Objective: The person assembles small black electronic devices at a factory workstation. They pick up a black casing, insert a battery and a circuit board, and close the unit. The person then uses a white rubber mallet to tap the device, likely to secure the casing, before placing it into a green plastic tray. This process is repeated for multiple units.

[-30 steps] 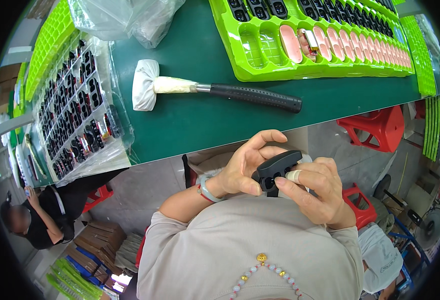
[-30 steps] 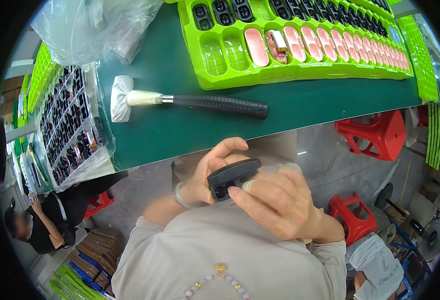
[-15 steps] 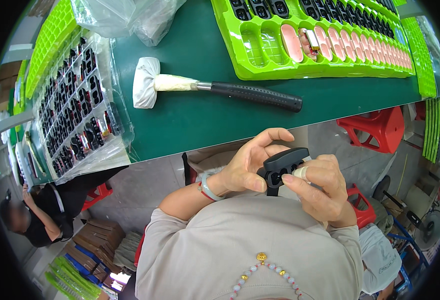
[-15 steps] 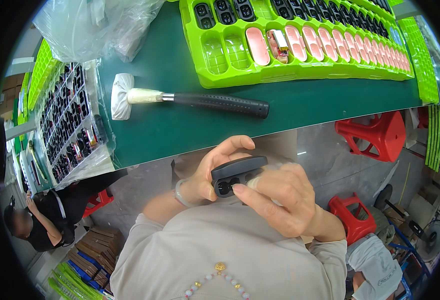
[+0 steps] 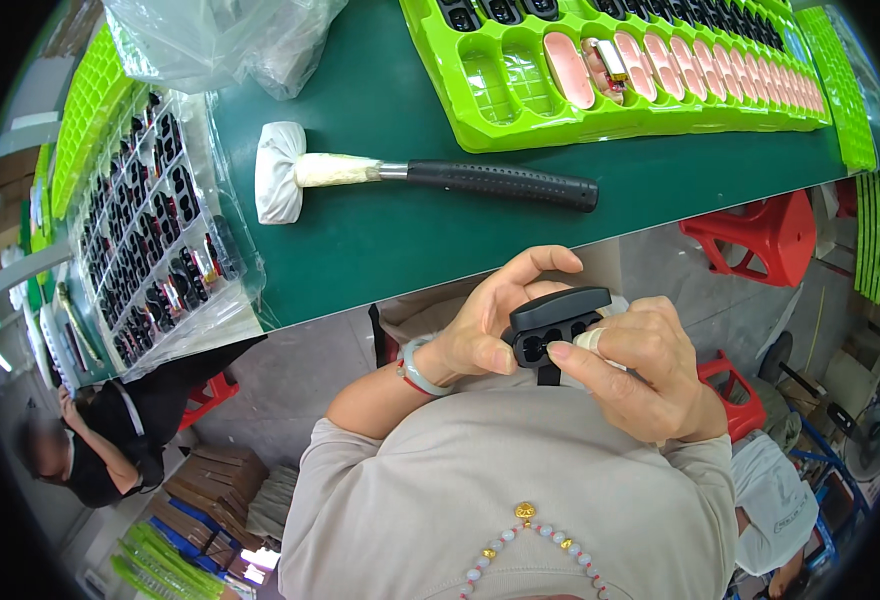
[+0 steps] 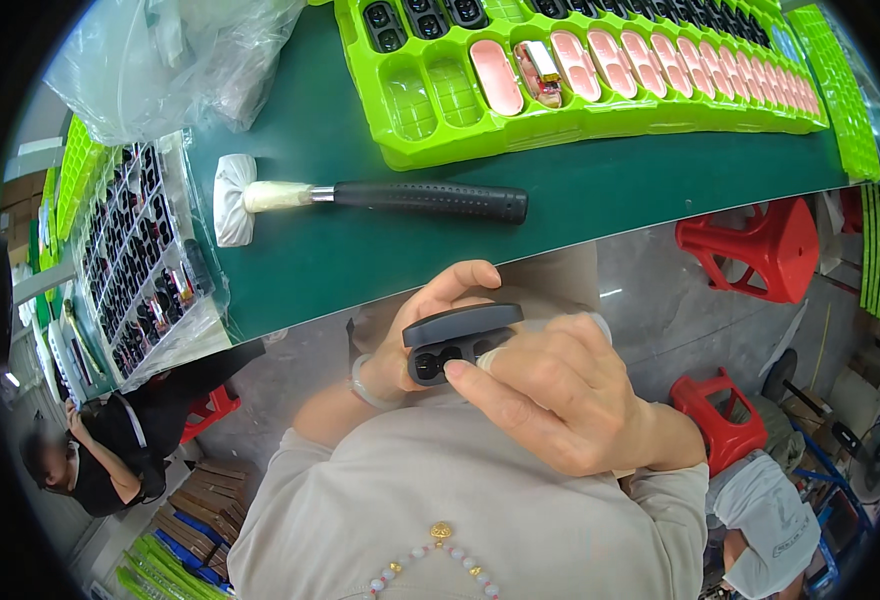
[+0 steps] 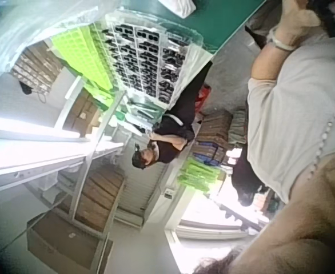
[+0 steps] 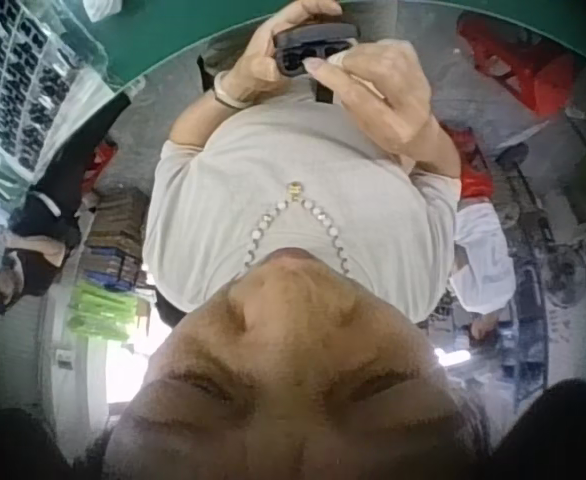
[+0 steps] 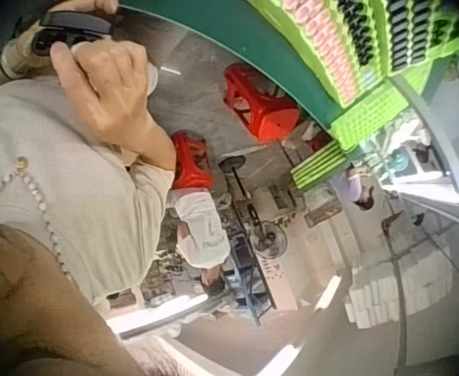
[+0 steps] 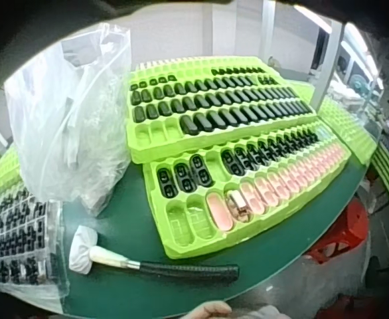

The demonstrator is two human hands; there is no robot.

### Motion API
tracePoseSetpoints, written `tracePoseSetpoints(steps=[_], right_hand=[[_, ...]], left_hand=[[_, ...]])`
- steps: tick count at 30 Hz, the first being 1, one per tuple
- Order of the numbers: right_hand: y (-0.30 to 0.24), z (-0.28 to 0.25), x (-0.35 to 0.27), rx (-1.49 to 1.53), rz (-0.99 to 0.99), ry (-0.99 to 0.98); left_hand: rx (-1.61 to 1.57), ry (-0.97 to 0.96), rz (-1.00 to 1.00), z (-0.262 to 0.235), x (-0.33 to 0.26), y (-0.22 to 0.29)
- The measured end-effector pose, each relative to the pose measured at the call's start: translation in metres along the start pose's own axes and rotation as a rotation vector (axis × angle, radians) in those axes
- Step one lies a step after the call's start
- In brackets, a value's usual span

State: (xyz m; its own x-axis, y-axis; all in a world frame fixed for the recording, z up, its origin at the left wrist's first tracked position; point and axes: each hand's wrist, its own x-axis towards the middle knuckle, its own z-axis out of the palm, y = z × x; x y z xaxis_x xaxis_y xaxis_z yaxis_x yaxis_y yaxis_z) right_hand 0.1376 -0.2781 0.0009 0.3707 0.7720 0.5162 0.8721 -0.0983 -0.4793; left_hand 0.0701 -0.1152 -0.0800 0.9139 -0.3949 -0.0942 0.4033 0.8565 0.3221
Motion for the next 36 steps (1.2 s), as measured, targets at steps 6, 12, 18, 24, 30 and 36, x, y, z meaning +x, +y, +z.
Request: tracePoseSetpoints(steps=[6, 12, 18, 24, 30, 36], right_hand=[[-0.004, 0.0, -0.002, -0.052, -0.057, -0.001], [-0.007, 0.004, -0.013, -0.054, -0.088, 0.052], [-0.011, 0.009, -0.022, -0.062, -0.064, 0.086], [-0.012, 0.006, -0.029, -0.199, -0.169, 0.062], [-0.014, 0.012, -0.034, -0.283, -0.245, 0.116], [-0.014, 0.012, -0.032, -0.284, -0.268, 0.133]], left_hand=[[-0.027, -0.043, 0.009, 0.003, -0.002, 0.002], [-0.034, -0.088, -0.019, 0.004, -0.002, 0.001], [-0.052, -0.091, -0.032, 0.004, -0.002, -0.003], [-0.101, -0.128, -0.014, 0.004, -0.002, -0.008], [-0.151, -0.147, -0.022, 0.007, -0.002, -0.008], [-0.113, -0.171, -0.015, 0.006, -0.002, -0.007]])
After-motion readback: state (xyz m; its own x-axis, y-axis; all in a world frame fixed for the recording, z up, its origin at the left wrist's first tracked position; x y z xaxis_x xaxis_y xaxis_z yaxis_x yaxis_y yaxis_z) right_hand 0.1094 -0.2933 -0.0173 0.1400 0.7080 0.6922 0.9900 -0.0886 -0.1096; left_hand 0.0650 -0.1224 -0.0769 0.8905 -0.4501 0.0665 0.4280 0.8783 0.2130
